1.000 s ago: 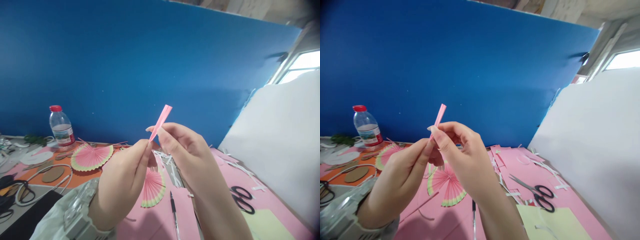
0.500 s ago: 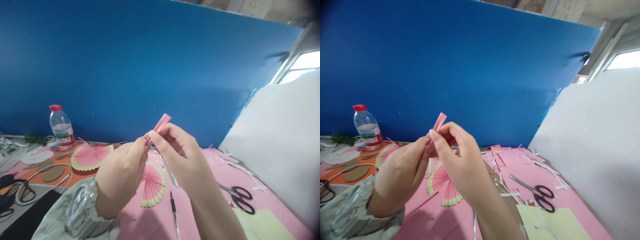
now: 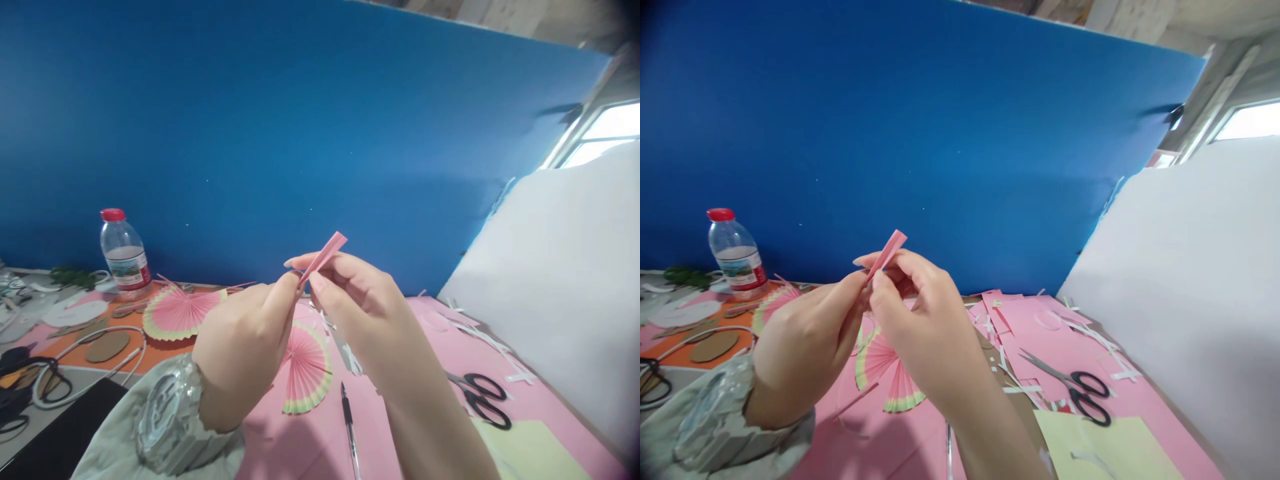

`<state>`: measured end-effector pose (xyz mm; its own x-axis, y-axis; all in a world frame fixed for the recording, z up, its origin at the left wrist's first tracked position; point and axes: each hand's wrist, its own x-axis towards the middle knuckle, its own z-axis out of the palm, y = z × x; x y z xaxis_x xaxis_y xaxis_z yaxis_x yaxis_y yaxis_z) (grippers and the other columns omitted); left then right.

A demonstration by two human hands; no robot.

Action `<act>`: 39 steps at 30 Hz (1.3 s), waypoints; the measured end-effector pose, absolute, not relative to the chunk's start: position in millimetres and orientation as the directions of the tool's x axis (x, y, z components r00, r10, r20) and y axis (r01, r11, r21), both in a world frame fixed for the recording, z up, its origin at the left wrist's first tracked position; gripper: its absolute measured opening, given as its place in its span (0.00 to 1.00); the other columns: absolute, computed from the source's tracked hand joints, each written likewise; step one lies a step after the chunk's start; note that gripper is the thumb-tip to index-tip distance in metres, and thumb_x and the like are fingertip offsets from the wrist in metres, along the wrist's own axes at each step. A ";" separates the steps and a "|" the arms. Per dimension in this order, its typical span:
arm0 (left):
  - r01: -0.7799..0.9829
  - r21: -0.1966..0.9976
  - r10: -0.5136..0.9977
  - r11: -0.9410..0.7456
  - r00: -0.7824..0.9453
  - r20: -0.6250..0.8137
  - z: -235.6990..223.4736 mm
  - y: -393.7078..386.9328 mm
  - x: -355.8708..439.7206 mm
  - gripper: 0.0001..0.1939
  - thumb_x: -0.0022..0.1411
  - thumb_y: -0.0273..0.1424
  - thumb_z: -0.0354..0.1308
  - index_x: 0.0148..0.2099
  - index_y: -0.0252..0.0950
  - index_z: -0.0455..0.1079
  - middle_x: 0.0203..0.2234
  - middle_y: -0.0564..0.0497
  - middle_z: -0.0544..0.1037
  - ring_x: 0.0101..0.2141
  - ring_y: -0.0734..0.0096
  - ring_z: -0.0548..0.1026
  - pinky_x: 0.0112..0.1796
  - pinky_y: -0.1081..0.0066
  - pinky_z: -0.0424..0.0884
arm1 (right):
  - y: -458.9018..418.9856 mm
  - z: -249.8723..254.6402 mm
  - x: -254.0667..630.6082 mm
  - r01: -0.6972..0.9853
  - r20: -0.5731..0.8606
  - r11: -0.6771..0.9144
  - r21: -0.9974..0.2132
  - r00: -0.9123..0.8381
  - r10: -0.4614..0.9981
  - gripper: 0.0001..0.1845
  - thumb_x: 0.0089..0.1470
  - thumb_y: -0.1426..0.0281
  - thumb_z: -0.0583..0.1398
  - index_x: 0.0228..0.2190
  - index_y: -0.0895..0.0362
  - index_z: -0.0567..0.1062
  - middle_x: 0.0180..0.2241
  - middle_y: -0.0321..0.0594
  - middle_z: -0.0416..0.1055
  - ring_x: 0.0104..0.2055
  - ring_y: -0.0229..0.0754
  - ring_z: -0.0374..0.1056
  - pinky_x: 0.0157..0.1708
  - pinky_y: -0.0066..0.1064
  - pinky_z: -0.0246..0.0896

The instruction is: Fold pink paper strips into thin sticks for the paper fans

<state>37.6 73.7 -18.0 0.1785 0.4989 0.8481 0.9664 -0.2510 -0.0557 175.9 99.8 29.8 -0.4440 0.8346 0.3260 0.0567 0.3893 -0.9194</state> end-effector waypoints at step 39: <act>0.243 0.859 0.886 -0.450 0.003 0.464 -10.6 58.4 51.2 0.18 0.73 0.35 0.43 0.30 0.39 0.62 0.22 0.60 0.72 0.25 0.79 0.70 0.29 0.76 0.69 | 98.1 27.6 175.6 -0.132 0.351 0.330 -0.935 -0.490 0.798 0.13 0.61 0.63 0.57 0.26 0.54 0.65 0.22 0.28 0.59 0.18 0.30 0.61 0.17 0.23 0.61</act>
